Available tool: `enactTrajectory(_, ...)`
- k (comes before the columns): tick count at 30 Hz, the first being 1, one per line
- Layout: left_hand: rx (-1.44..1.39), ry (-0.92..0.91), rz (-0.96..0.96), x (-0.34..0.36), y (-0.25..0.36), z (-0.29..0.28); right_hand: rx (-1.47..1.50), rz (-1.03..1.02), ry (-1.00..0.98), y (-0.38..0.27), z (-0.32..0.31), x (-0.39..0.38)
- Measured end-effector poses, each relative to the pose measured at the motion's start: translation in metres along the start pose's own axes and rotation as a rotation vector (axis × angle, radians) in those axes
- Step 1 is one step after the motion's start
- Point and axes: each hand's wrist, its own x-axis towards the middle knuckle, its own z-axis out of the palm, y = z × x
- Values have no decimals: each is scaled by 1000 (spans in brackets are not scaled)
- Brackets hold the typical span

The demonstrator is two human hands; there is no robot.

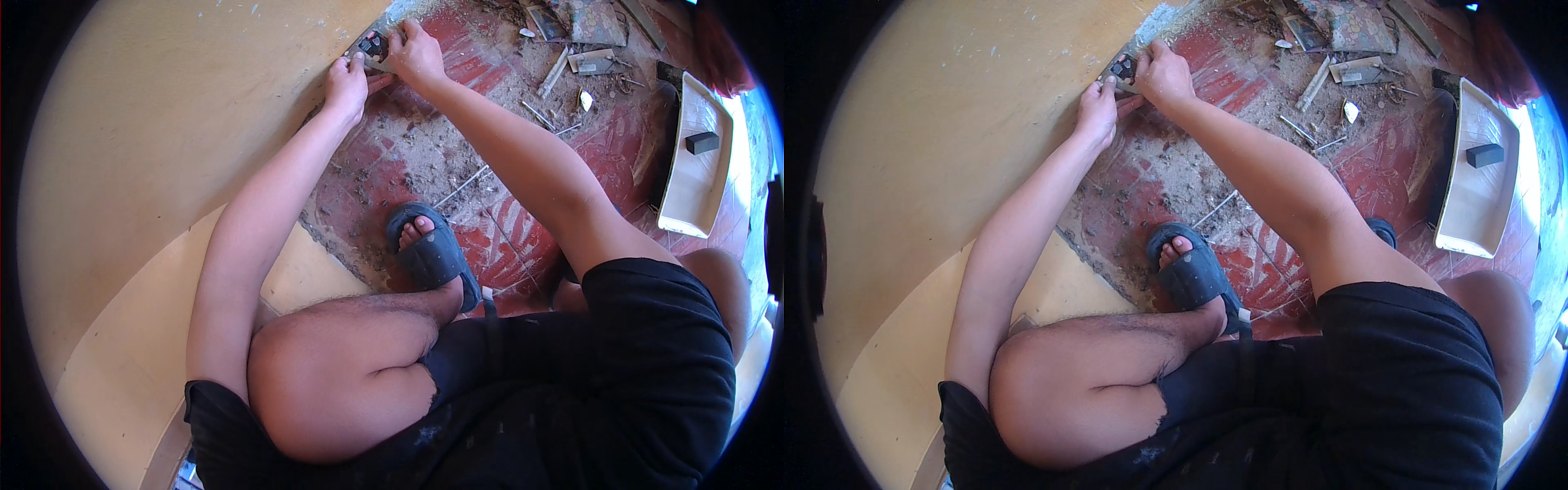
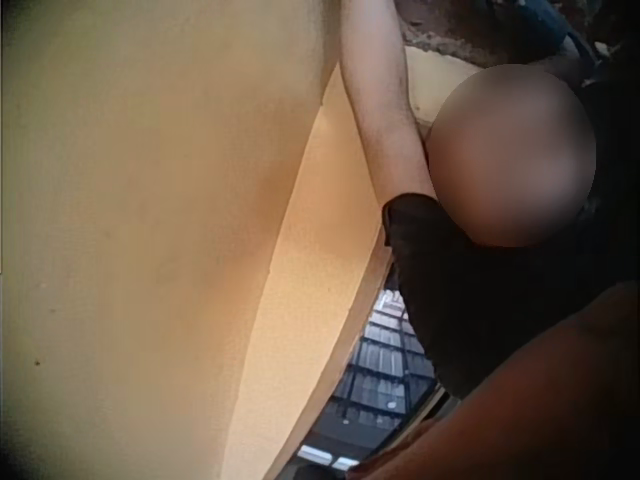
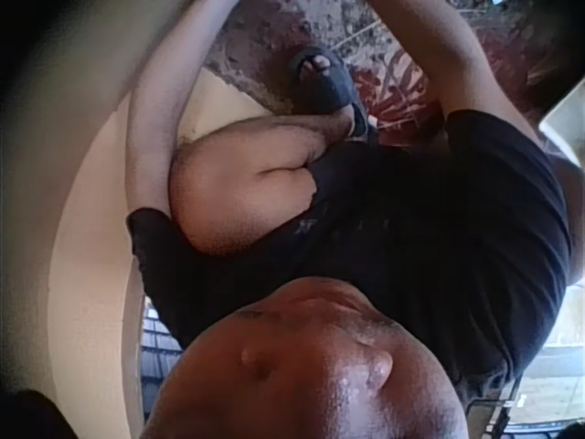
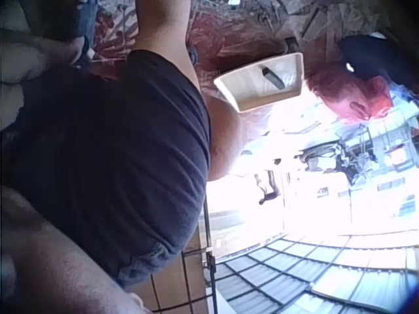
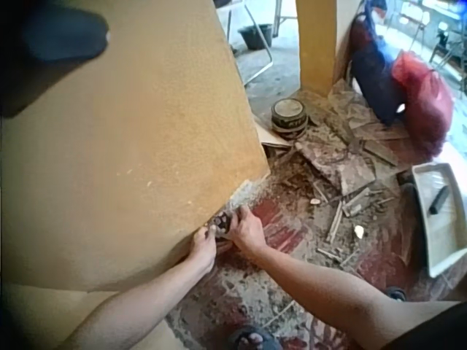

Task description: Scraping a wall and applying putty or plaster for renovation.

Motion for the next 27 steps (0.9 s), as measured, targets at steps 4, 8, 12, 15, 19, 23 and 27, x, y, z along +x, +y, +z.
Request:
enactTrajectory(4,-20,-19,-12,0,1,-3,-8,-9,-1,-2,-1,-1)
enactTrajectory(8,-14,15,17,-2,0,-5,64,-25,-16,0,1,-3)
enactTrajectory(12,44,-27,-15,2,0,-3,57,51,-8,7,4,-8)
enactTrajectory(15,32,-7,-50,7,3,1,8,66,-2,4,2,2)
enactTrajectory(19,32,6,-41,6,0,0,-1,86,-24,-2,-1,-2)
enactTrajectory(23,33,16,-82,-2,4,3,2,67,-25,0,2,-5)
enactTrajectory(27,52,33,-62,-2,6,-1,27,3,-33,-3,1,-3)
